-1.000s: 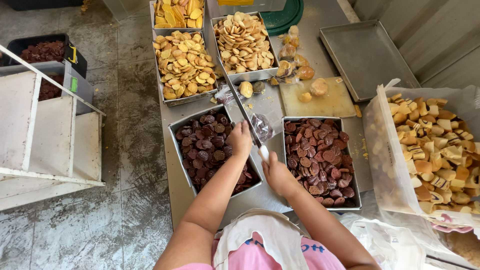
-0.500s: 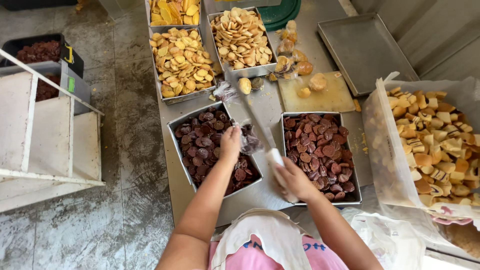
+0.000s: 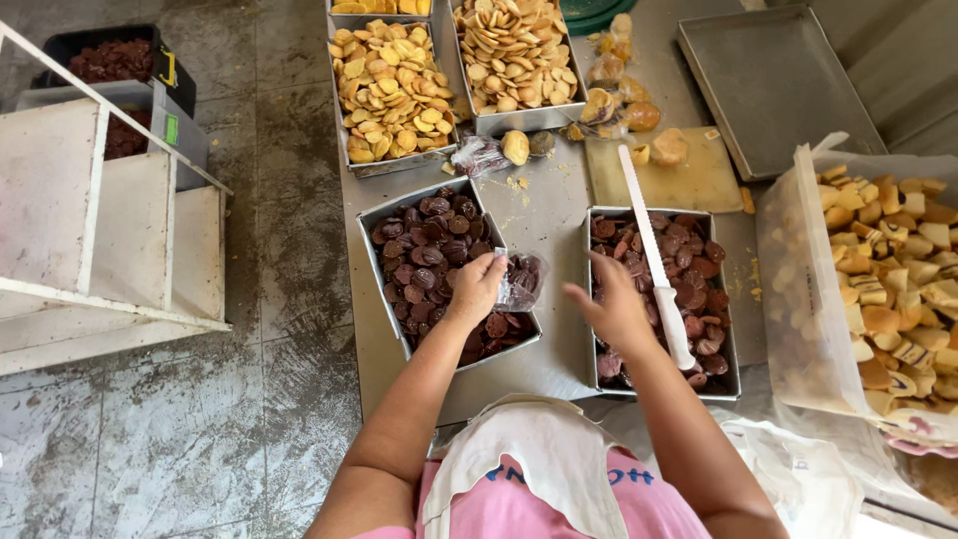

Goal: The person scoops dark-colored round snacks from a metal tray into small plastic bags using a white scoop. They then place the filled bags into a larger white bag. The person repeats this process multiple times.

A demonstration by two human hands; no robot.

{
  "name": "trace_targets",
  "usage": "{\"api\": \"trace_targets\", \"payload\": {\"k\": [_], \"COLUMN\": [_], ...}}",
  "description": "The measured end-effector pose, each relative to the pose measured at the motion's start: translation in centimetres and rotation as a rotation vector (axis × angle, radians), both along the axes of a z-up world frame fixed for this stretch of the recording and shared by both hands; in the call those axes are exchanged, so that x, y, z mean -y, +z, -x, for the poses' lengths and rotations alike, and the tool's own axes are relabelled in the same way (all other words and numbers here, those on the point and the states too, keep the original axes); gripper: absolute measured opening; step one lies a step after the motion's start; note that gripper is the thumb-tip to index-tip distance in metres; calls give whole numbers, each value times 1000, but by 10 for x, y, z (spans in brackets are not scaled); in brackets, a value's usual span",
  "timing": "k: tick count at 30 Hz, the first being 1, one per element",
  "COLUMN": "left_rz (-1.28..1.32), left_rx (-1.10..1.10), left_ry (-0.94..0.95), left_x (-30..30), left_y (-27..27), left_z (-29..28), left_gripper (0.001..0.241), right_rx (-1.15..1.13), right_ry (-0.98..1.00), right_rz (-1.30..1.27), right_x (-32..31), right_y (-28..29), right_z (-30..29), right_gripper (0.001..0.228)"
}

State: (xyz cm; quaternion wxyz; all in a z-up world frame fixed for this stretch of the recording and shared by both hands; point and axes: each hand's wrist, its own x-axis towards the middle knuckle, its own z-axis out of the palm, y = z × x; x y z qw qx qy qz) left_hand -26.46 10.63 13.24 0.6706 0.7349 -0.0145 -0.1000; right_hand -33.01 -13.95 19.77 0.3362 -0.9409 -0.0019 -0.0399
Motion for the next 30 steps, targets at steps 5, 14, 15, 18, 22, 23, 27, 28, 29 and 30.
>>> {"api": "trace_targets", "payload": {"k": [5,14,15,18,22,23,27,28,29,30], "left_rz": [74,787,850,1018,1048,992,446,223,91,-41], "left_rx": [195,-8,-27,13,125,96,162,220,299,377], "left_ry": [-24,73,105,125,59,19,-285,-396,-384,-371], "left_x": [1,-30,-40,-63,-70,-64,-63,-69,-75,-83], "left_y": [8,-24,-25,-15,15,20,23,22,22,22], "left_z": [16,26,24,12,-6,-8,-4,0,3,7], "left_gripper": [26,25,23,16,18,19,23,27,23,19], "right_rx": [3,-209,-249,-463,-1065,-1176,-952,-911,-861,-811], "right_ry": [112,94,119,271,200,393,38,81,121,161], "right_rz": [-4,-267,-308,-795,-1215,-1404,-1285,-1275,-1266,-1256], "right_x": [-61,-68,-69,-52,-67,-77,-80,-79,-70,-65], "right_y": [13,-48,-48,-25,-26,-33,-31,-29,-26,-24], "right_z": [-52,-108,-104,-101,-77,-68,-76,-79,-83,-87], "right_gripper": [36,40,48,81,111,115,121,119,117,114]}}
